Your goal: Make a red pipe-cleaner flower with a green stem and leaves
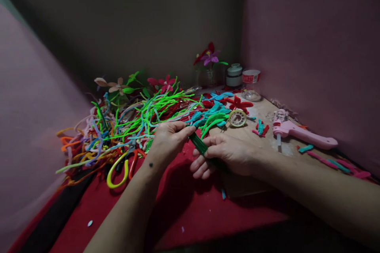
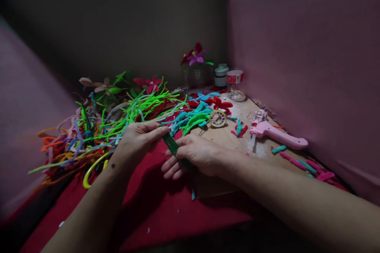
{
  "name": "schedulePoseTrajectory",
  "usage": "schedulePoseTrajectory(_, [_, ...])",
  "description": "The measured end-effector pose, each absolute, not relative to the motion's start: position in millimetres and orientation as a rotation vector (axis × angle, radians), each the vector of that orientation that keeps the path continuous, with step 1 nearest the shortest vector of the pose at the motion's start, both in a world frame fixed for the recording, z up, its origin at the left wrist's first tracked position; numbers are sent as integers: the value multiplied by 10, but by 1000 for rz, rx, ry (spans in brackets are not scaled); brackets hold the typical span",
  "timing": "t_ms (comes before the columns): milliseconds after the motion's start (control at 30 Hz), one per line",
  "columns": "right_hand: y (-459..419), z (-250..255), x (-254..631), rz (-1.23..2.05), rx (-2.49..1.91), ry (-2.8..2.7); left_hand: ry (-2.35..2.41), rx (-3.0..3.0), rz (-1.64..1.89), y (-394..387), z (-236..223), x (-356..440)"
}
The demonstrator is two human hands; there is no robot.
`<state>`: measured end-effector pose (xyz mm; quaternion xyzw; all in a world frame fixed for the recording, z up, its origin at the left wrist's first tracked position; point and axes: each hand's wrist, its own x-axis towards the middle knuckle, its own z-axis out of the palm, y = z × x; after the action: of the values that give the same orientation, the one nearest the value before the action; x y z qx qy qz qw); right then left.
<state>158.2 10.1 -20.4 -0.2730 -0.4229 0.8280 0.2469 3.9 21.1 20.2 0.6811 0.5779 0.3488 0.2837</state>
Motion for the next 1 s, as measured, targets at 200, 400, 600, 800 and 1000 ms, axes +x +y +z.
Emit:
schedulePoseTrajectory(200, [134,-240,1576,2270,-750,-1204,1513,1768,948,236,193,15])
schedulePoseTrajectory(400, [124,-287,1582,1942,-938,-1346,1527,1816,918,232,213,5])
schedulePoseTrajectory(600, [106,-250,1602,1966,-959,-1411,1537,1823,911,235,217,-1])
schedulePoseTrajectory(800, [120,-274,1598,2106,-858,-1199,1517,1791,936,258,192,-33])
schedulePoseTrajectory(1000, [95,-222,1602,2170,-830,-1213,1497,1793,947,263,177,-20])
